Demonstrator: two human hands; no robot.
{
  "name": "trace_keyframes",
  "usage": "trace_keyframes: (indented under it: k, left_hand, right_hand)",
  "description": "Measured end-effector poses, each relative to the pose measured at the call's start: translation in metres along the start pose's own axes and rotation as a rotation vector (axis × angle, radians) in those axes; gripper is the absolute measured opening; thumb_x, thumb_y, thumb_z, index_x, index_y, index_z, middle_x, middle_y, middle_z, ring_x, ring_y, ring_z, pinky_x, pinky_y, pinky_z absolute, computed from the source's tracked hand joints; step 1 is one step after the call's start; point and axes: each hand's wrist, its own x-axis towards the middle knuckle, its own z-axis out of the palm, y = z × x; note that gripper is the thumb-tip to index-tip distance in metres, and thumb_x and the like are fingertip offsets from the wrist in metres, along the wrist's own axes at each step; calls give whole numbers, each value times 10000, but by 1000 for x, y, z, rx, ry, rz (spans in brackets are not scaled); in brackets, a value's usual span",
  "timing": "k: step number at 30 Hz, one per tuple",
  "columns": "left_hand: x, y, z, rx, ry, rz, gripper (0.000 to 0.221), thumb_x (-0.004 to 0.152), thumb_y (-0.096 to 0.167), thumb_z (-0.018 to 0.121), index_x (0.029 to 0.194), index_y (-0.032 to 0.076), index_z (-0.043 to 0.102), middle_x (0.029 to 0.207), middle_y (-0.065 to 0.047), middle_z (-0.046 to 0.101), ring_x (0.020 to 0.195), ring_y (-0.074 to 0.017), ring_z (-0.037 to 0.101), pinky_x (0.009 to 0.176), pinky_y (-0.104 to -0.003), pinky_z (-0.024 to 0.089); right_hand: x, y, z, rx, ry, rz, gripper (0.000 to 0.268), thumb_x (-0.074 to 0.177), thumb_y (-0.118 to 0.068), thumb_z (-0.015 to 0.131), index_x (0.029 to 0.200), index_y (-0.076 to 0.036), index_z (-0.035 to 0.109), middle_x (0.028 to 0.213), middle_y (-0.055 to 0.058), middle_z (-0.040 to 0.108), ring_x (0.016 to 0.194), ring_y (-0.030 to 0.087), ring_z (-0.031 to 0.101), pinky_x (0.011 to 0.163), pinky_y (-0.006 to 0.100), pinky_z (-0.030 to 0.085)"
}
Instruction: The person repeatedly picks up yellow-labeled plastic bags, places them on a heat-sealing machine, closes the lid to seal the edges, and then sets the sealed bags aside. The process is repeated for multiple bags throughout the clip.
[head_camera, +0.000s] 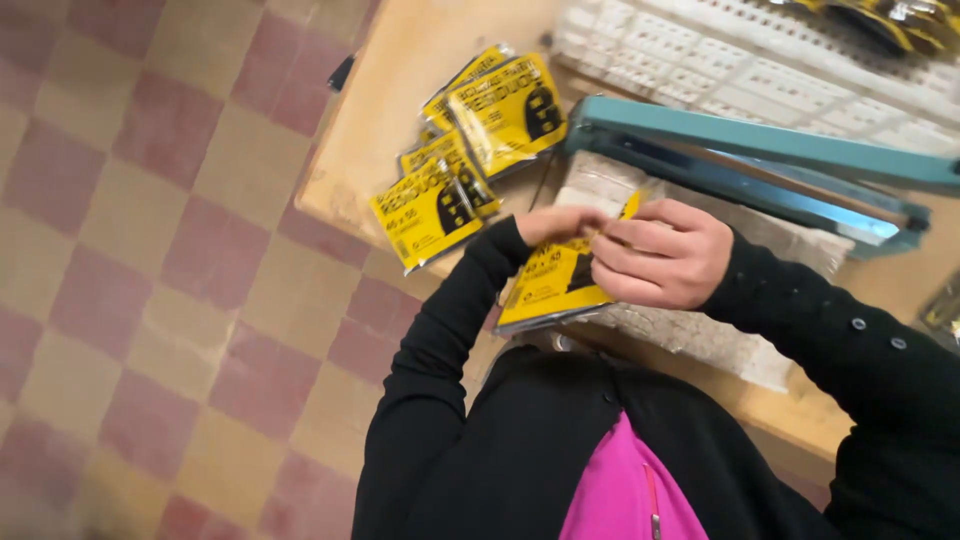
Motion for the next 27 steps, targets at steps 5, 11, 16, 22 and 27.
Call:
trace_keyframes:
  k: [5,11,16,22,27]
  left_hand:
    - [23,5,28,-129,-16,-56,635,949,220,728,1492,19,467,1391,-90,613,1275,-187,582,1112,-367,455]
    - [45,-43,36,-10,253,61,594,924,24,717,1448,-13,441,1336,-100,623,1227,-192,614,1066,-357,496]
    - [62,-57,66,198,422,-4,523,948,60,693,1402,-24,447,1266,-107,643,1155,-187,636,1001,-352,528]
    - [84,-35,101,420,578,202,364,1009,124,642,1340,18,534,1193,-41,650,1085,-118,612,953,-267,504]
    - [93,-46,100,378,664,273,167,1073,148,630,1159,7,658,1002,18,648,918,-60,568,838,-225,480]
  right_hand:
    - [-93,-37,10,43,186,571,254,906,-151,691,1143,-113,607,1190,103,681,1085,267,673,904,404,524]
    - [-258,-102,130,1258,1024,1493,498,1022,-390,553,1408,-82,484,1297,95,624,1100,221,665,871,387,564]
    - [-275,-131,145,1170,1076,1657,371,1096,-162,586,1412,14,506,1254,82,621,1097,163,613,927,319,503]
    - [-266,-128,133,784,870,1586,193,1055,-94,575,1231,-15,557,1089,-15,666,985,55,614,876,219,503]
    - [-298,-124,141,678,957,1666,122,1101,-125,622,1152,-15,621,988,-31,631,878,28,547,783,205,470]
